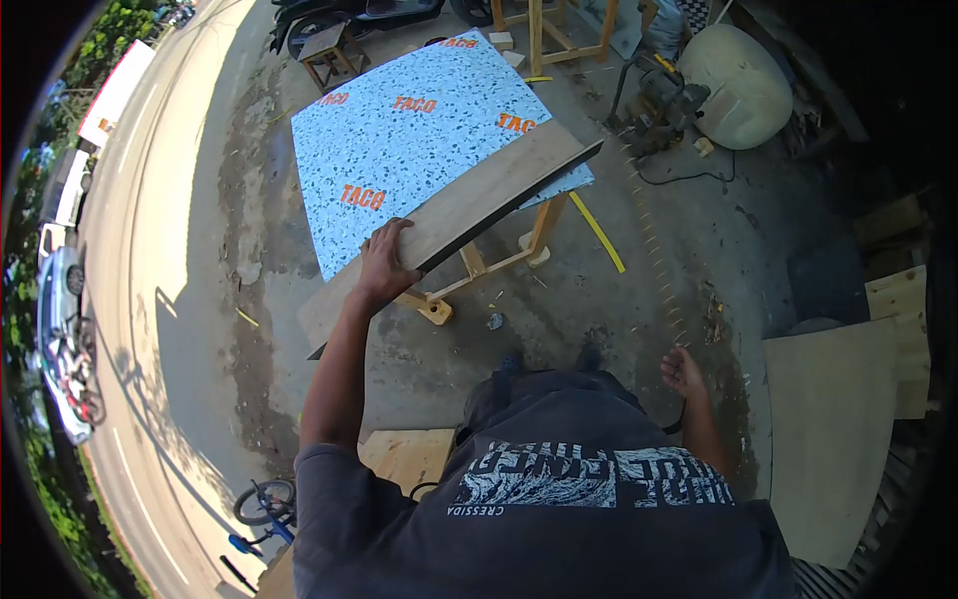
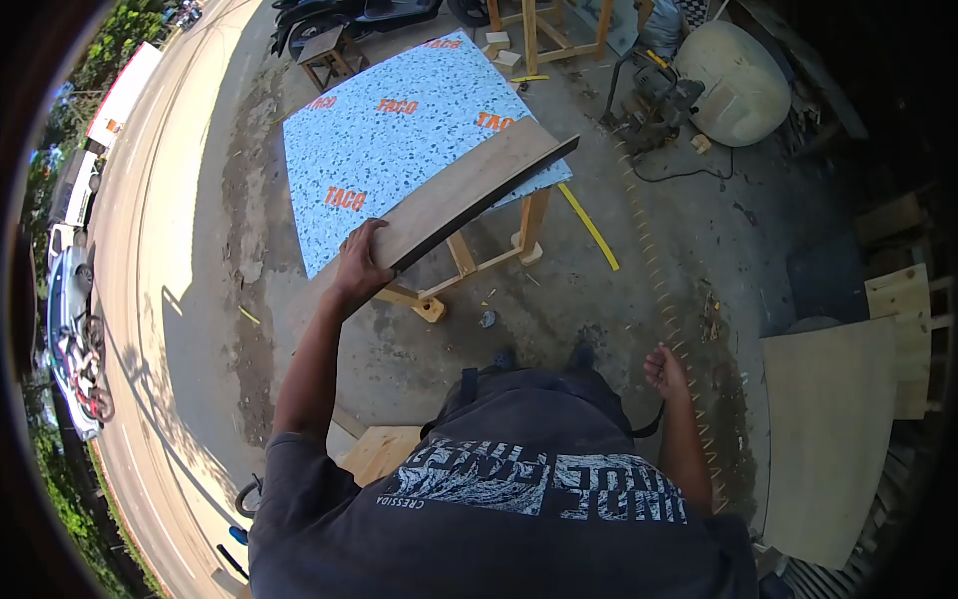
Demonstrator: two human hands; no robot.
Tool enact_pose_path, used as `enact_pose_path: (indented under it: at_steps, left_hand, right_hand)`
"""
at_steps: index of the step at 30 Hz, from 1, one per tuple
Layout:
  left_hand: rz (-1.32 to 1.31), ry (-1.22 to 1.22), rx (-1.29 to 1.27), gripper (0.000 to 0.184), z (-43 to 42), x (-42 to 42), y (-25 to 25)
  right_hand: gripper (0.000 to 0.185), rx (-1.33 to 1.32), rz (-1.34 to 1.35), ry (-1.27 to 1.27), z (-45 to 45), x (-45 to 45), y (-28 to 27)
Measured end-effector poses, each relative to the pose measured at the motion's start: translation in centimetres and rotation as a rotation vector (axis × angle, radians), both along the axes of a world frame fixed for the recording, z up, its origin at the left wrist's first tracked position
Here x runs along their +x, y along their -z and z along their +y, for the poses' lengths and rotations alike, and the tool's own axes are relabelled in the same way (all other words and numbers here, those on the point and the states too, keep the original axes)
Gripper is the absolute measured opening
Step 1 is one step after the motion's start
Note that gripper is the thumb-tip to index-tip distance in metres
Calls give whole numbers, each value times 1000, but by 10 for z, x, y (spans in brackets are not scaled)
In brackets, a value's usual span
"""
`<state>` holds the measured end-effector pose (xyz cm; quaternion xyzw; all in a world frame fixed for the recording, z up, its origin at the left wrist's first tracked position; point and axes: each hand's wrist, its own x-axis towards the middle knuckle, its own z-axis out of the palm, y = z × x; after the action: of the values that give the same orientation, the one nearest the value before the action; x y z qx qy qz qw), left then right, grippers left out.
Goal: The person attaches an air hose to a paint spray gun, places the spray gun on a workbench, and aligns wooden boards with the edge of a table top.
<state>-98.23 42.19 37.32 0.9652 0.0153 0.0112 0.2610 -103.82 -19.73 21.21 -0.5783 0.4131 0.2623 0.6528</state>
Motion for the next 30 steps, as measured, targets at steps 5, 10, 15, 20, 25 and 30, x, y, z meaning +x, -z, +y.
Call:
enact_pose_path:
  at_steps: [5,10,15,20,25,30]
  left_hand:
    - [-13,133,-8,74,-1,11,4]
    - [49,187,30,74,0,20,13]
    - [41,203,111,77,7,30,29]
    - [-41,222,156,75,16,38,38]
    - [17,190,149,79,24,44,45]
    - [5,214,118,80,23,45,40]
  right_hand:
    - [31,35,-38,142,-35,-55,31]
    - [34,-55,-62,208,-40,-110,62]
    - [29,-37,18,205,-50,-144,94]
    - [25,-154,78,135,-37,-152,86]
    - [26,-278,93,12,-33,-151,84]
    - [27,-325,20,-5,-30,-152,87]
